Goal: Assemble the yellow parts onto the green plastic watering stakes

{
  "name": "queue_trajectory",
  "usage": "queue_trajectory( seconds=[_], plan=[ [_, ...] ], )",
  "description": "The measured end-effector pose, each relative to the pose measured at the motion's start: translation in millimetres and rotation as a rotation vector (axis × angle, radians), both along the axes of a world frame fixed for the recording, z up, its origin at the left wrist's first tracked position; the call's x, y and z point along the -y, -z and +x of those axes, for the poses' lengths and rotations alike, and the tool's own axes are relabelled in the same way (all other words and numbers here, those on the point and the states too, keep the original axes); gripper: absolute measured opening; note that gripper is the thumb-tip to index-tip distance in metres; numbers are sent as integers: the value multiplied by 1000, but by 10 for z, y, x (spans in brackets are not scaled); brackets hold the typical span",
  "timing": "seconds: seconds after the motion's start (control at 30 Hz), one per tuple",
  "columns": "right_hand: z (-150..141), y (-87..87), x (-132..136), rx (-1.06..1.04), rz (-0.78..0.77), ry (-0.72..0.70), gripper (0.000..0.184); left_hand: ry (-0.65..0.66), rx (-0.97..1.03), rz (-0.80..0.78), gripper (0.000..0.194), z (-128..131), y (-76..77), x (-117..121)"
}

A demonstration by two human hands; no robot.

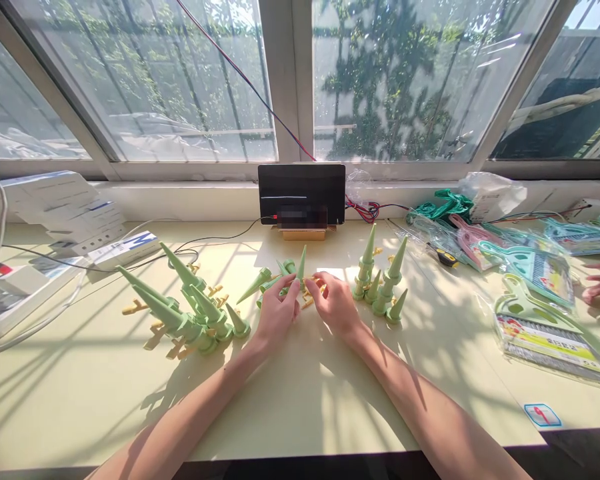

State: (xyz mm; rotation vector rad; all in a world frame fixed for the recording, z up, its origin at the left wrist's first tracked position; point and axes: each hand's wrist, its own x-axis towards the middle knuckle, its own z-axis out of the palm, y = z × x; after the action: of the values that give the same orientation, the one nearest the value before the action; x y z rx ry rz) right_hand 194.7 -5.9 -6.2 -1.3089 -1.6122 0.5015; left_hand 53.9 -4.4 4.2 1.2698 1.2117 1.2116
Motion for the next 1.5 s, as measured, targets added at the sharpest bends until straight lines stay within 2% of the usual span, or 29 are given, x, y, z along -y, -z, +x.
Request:
queue_trajectory(
  seconds=[0.13, 0.4, 0.77, 0.97, 1.3, 1.5],
  plan=[
    [21, 33, -11, 61, 42, -45, 33, -25, -26, 12, 39, -1, -6, 3],
    [26, 57, -30, 101, 65, -35, 39, -24, -18, 43, 42, 1, 12, 14],
    [-17, 27, 4, -59, -56, -35, 41, 27, 45, 36, 50, -4, 57, 2],
    [-32, 35, -2, -78, -79, -4, 44, 50, 59, 37, 54, -9, 69, -4],
    [-45, 27, -9, -259, -181, -47, 43, 51, 45, 14, 62, -30, 75, -2],
    [-52, 38, -26, -410, -276, -95, 42, 41, 28, 27, 60, -28, 83, -12]
  ],
)
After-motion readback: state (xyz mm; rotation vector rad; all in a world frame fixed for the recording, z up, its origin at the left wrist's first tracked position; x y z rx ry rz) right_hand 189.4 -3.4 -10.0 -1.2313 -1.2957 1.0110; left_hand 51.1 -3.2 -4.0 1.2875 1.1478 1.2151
